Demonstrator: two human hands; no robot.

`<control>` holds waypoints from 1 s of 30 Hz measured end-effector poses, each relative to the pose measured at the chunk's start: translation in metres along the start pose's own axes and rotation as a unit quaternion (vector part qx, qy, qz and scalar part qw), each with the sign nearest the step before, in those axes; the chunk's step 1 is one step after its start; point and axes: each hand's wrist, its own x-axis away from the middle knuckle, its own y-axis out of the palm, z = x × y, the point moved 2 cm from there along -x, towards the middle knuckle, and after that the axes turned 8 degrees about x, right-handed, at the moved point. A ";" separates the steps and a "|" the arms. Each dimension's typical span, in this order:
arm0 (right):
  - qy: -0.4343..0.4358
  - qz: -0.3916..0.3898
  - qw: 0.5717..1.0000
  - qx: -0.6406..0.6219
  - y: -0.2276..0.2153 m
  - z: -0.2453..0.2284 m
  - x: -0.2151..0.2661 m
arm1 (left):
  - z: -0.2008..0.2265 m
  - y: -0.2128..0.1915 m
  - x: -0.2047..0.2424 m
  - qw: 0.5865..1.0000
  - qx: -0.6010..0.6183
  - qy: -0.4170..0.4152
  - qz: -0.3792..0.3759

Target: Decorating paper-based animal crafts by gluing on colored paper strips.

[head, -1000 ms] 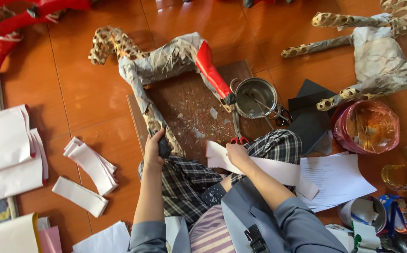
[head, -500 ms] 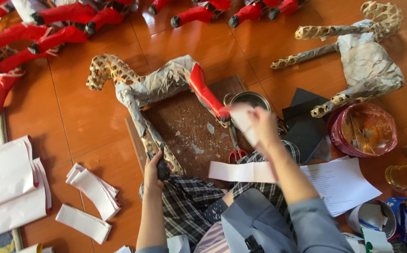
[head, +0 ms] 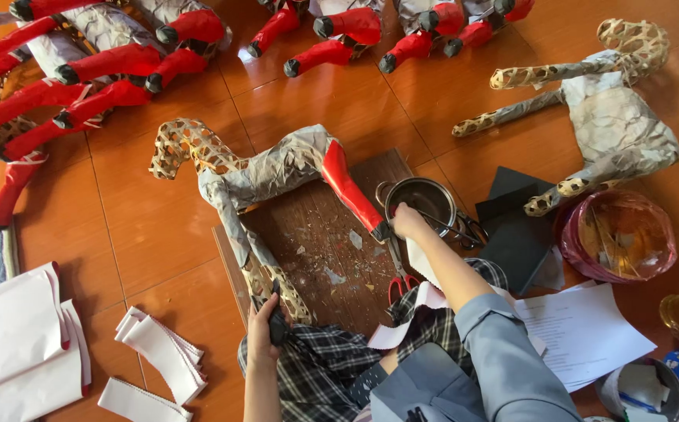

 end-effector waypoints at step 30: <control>-0.273 -0.096 0.900 -0.327 -0.113 -0.170 0.129 | -0.048 -0.034 -0.062 0.995 0.091 0.025 -0.025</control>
